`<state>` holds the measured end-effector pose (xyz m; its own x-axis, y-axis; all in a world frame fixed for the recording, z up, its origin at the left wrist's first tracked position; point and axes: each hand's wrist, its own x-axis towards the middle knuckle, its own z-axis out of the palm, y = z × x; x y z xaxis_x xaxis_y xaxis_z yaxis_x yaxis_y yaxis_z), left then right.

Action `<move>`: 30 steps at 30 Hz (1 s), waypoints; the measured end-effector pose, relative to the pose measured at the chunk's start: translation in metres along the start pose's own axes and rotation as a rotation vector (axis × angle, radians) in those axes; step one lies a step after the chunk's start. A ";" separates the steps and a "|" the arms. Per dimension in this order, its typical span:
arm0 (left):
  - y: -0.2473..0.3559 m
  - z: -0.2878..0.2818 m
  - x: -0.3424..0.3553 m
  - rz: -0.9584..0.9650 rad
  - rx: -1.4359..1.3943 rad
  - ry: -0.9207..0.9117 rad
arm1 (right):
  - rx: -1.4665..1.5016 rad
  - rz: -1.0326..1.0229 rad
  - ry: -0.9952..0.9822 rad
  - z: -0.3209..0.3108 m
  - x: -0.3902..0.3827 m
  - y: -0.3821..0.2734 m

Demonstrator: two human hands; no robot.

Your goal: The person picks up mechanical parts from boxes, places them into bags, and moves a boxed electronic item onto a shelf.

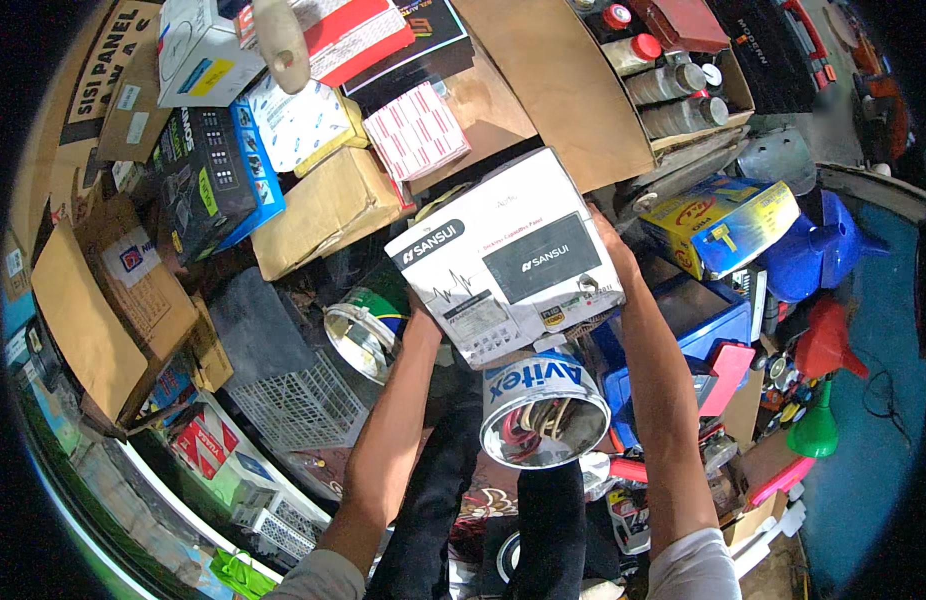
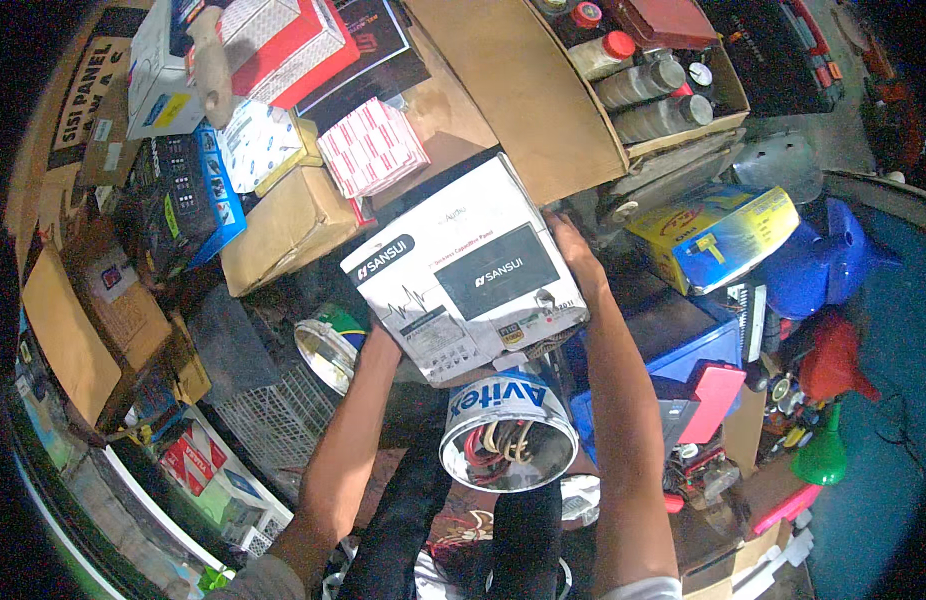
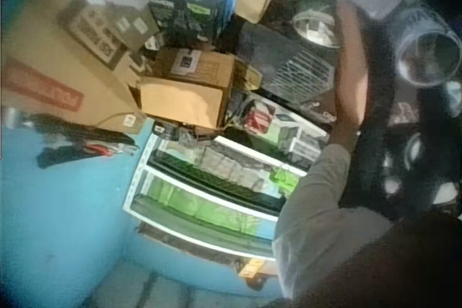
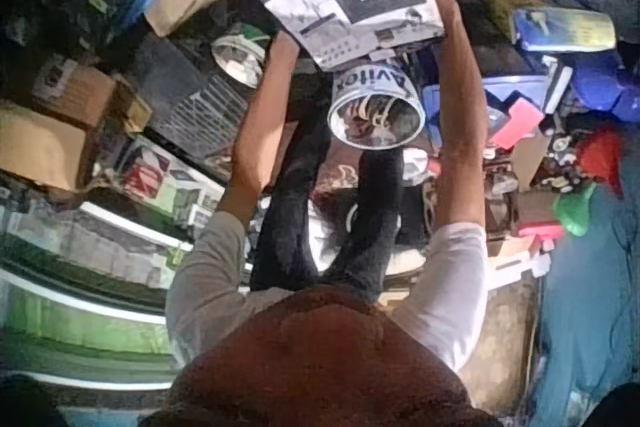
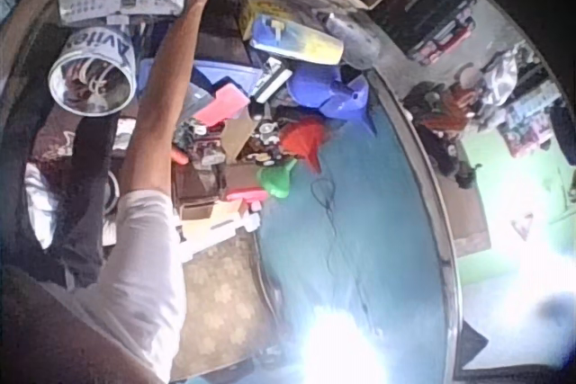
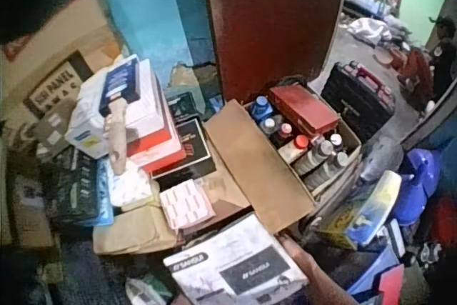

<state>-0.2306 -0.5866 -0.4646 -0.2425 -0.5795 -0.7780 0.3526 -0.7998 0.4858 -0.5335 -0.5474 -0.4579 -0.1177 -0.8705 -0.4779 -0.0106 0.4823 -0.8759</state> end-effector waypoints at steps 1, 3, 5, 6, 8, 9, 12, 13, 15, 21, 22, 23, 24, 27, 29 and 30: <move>0.000 -0.003 0.002 0.064 0.108 0.004 | 0.032 -0.032 -0.035 0.002 -0.004 -0.012; 0.002 -0.008 0.003 0.190 0.344 0.009 | 0.086 -0.064 -0.099 0.004 -0.013 -0.034; 0.006 -0.004 0.001 0.290 0.469 0.010 | 0.077 -0.178 -0.151 0.000 -0.019 -0.062; 0.010 -0.001 -0.003 0.323 0.464 0.008 | 0.078 -0.233 -0.179 0.000 -0.024 -0.076; 0.027 0.012 -0.016 0.208 0.114 0.000 | 0.329 0.170 -0.127 0.008 -0.032 -0.114; 0.037 0.018 -0.025 0.146 -0.057 -0.007 | 0.246 0.033 -0.239 0.003 -0.035 -0.120; 0.075 0.017 -0.052 -0.061 -0.397 -0.002 | 0.454 0.097 -0.162 0.017 -0.053 -0.152; 0.082 0.031 -0.062 -0.091 -0.367 0.108 | 0.323 0.008 -0.151 0.013 -0.060 -0.155; 0.102 0.022 -0.093 -0.066 -0.386 0.046 | 0.466 0.290 -0.057 0.036 -0.076 -0.207; 0.121 0.078 -0.176 -0.139 -0.539 -0.589 | 0.690 0.346 -0.026 -0.009 -0.116 -0.214; 0.126 0.082 -0.194 -0.154 -0.548 -0.685 | 0.745 0.431 -0.084 -0.016 -0.132 -0.219; 0.141 0.074 -0.219 -0.113 -0.500 -0.709 | 0.641 0.391 -0.056 -0.007 -0.153 -0.260; 0.146 0.079 -0.237 -0.097 -0.444 -0.723 | 0.638 0.406 -0.010 -0.009 -0.180 -0.296; 0.134 0.128 -0.285 0.136 0.156 -0.375 | 0.759 0.443 0.112 -0.046 -0.254 -0.320; 0.164 0.120 -0.332 0.086 0.206 -0.292 | 0.755 0.399 0.103 -0.021 -0.277 -0.340; 0.172 0.121 -0.350 0.016 0.174 -0.294 | 0.773 0.391 0.116 -0.015 -0.294 -0.346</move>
<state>-0.1945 -0.5404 -0.0607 -0.4971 -0.5926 -0.6338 0.2055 -0.7901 0.5776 -0.5099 -0.4569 -0.0132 -0.0725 -0.6210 -0.7805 0.7235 0.5059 -0.4697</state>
